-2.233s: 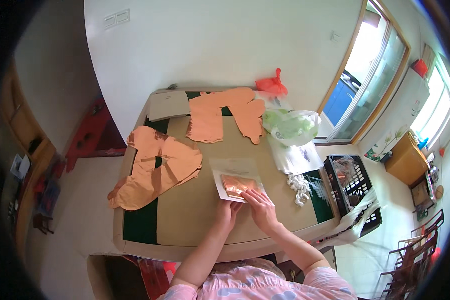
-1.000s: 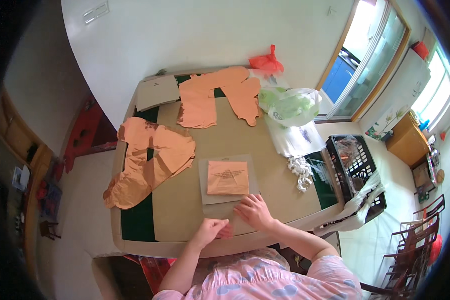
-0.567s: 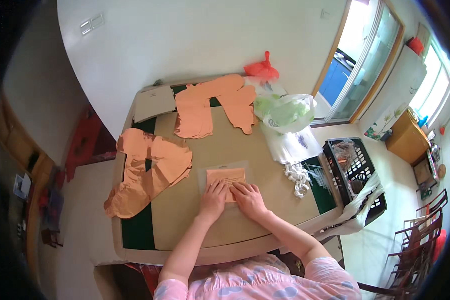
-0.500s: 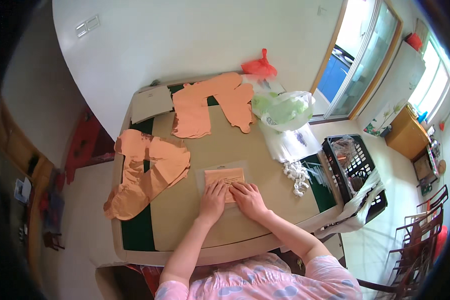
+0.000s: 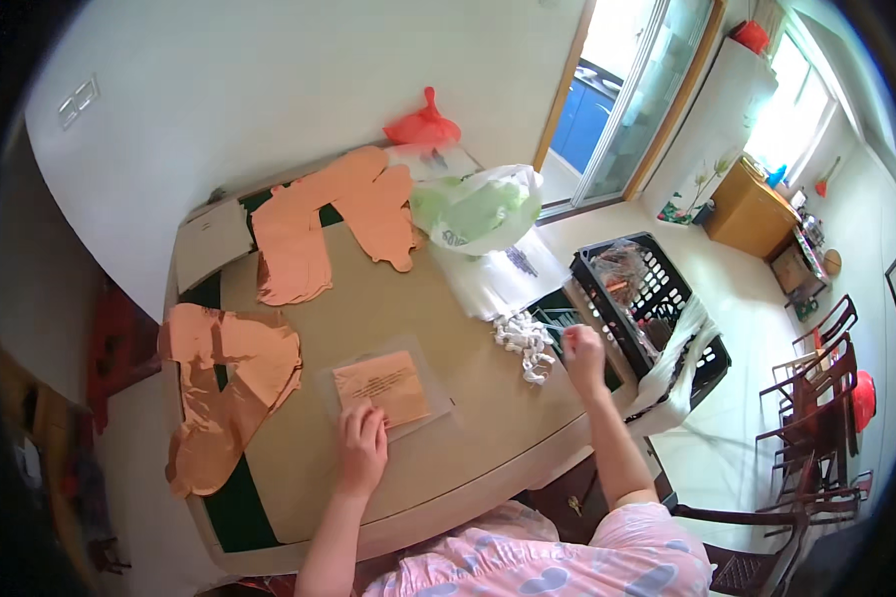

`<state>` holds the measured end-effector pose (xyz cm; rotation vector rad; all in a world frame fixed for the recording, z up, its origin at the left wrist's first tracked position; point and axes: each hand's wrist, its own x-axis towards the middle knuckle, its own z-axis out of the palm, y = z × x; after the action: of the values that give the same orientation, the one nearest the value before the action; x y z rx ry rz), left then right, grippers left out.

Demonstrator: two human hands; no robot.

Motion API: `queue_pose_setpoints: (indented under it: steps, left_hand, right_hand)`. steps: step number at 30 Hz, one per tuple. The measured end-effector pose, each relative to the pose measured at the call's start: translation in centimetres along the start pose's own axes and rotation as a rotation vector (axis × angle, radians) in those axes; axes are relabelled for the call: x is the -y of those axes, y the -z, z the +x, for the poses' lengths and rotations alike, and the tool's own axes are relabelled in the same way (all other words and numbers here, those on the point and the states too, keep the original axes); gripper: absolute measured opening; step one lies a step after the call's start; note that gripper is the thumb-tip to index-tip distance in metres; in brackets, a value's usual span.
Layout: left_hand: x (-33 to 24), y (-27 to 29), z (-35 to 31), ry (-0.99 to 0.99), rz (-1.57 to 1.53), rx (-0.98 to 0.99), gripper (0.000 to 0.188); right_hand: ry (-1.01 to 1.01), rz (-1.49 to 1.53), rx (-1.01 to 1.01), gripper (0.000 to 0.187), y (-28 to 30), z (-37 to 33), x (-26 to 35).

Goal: Folding and placing foil balloons into plastic sleeves with cardboard inserts.

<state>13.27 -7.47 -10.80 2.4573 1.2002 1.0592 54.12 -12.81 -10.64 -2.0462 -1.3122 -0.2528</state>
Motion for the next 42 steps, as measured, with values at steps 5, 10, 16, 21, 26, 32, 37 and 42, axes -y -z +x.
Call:
queue_pose_setpoints:
  steps: [5,10,16,21,26,32,37,42]
  left_hand:
    - [-3.2,0.2,-3.9,-0.038,-0.016,0.126,0.019]
    - [-4.5,-0.4,-4.9,-0.095,0.009,0.146,0.026]
    - [-3.5,-0.3,-5.6,0.005,-0.068,0.065,0.025]
    - [-3.8,0.3,-5.5,-0.031,0.012,0.119,0.025]
    - [-3.9,0.4,-5.7,0.010,0.021,0.103,0.027]
    - [-3.3,0.0,-5.9,-0.077,0.116,0.126,0.027]
    - [-3.4,0.2,-6.2,-0.056,0.109,0.153,0.027]
    - [-3.3,0.0,-6.3,-0.075,0.082,0.154,0.027]
  right_hand:
    - [-0.010,0.014,0.060,0.019,1.7,0.0,-3.9]
    - [0.083,-0.073,0.027,0.006,-0.3,1.0,-5.6]
    - [0.153,-0.132,0.045,0.010,-0.7,0.5,-3.9]
    - [0.061,-0.075,0.029,0.010,-0.1,0.5,-3.2]
    - [0.125,0.364,0.439,0.005,1.8,-5.0,9.7]
    - [0.204,0.328,0.624,0.008,1.3,-10.4,15.7]
    - [0.123,0.302,0.514,0.009,0.0,-10.6,15.5]
    - [0.199,0.278,0.377,0.012,-4.7,-9.5,16.0]
